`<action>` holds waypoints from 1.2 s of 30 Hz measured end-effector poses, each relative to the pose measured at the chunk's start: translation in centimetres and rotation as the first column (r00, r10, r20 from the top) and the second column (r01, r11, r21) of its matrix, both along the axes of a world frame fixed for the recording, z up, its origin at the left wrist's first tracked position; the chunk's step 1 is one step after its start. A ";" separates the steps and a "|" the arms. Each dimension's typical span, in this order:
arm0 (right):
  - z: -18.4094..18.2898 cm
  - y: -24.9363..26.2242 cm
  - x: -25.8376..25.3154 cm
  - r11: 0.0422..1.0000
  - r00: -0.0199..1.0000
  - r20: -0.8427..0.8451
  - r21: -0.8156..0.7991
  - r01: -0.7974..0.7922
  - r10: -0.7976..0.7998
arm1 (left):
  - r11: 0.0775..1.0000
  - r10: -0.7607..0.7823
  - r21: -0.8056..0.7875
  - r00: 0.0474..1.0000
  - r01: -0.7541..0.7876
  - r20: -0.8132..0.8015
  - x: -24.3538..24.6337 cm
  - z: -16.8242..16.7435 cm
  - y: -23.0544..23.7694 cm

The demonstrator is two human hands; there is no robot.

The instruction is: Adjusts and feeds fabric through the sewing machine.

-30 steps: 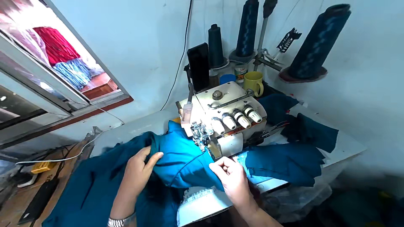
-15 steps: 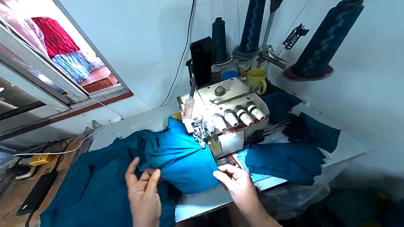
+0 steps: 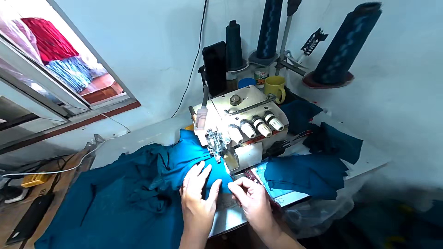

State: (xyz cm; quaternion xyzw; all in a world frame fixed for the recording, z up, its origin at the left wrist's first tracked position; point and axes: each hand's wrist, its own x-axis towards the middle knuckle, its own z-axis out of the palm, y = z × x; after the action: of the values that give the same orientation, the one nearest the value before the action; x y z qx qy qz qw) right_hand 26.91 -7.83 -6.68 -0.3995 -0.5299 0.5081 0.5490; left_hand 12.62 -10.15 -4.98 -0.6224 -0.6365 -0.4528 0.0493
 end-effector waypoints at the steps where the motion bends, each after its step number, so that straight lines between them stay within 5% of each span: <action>1: 0.3 0.5 -0.4 1.000 1.000 0.015 0.001 0.027 -0.027 | 0.999 -0.028 -0.016 0.999 0.028 0.022 -0.5 0.2 0.4; 17: 1.3 3.9 -2.9 0.987 0.991 0.084 -0.118 0.112 -0.102 | 0.898 -0.288 -0.264 0.923 0.353 0.254 -5.9 2.7 4.9; 29: 0.6 3.3 -3.0 0.983 0.978 0.101 -0.007 0.185 -0.183 | 0.930 -0.204 -0.251 0.944 0.269 0.260 -5.9 2.6 6.5; 36: -4.4 1.5 -1.7 0.973 0.995 0.045 0.218 0.082 -0.094 | 0.930 -0.128 -0.292 0.941 0.224 0.313 -5.6 3.3 6.7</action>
State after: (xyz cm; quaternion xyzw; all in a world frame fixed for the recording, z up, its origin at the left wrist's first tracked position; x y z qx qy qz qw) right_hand 25.17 -6.35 -11.04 -0.3744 -0.5787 0.4115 0.5963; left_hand 7.05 -3.40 -1.69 -0.6043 -0.6432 -0.4310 -0.1882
